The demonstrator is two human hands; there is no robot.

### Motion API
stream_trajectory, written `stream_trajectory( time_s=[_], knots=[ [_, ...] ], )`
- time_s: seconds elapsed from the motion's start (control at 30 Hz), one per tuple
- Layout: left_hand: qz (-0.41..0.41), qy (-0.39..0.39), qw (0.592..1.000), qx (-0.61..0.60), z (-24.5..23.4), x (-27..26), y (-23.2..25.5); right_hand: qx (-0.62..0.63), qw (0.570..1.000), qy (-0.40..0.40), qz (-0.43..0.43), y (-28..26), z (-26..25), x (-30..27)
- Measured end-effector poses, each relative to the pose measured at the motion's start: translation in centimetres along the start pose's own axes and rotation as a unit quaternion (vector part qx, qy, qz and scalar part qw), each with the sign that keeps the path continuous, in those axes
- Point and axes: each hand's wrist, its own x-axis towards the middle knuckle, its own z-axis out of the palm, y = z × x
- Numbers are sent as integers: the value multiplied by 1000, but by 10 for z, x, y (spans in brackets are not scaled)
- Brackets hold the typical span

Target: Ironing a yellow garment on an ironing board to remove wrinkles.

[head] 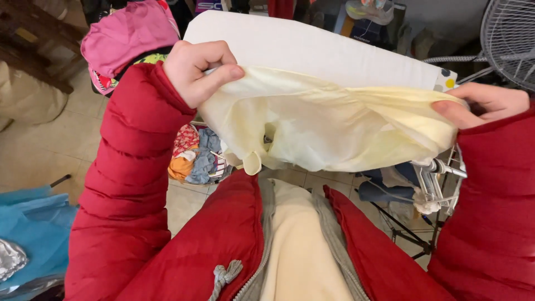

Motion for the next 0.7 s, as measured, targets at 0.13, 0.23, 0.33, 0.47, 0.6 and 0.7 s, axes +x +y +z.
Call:
stream_trajectory(
  time_s=[0.13,0.23,0.33,0.47,0.6,0.7],
  knots=[
    [1,36,999,-38,-11,-6,0,-19,999,-37,-2,-7,-13,3],
    [-6,37,998,-49,-27,-12,4,-17,998,-54,-2,15,-16,7],
    [-10,42,999,-25,-46,-18,3,0,999,-38,9,24,-18,10],
    [-41,50,997,-41,-80,-41,-2,2,999,-36,-3,30,-26,17],
    [-76,102,992,10,-112,-74,-25,4,999,-26,30,35,-27,24],
    [-154,176,968,-87,-123,-98,-53,-4,1000,-18,13,40,-27,31]
  ],
)
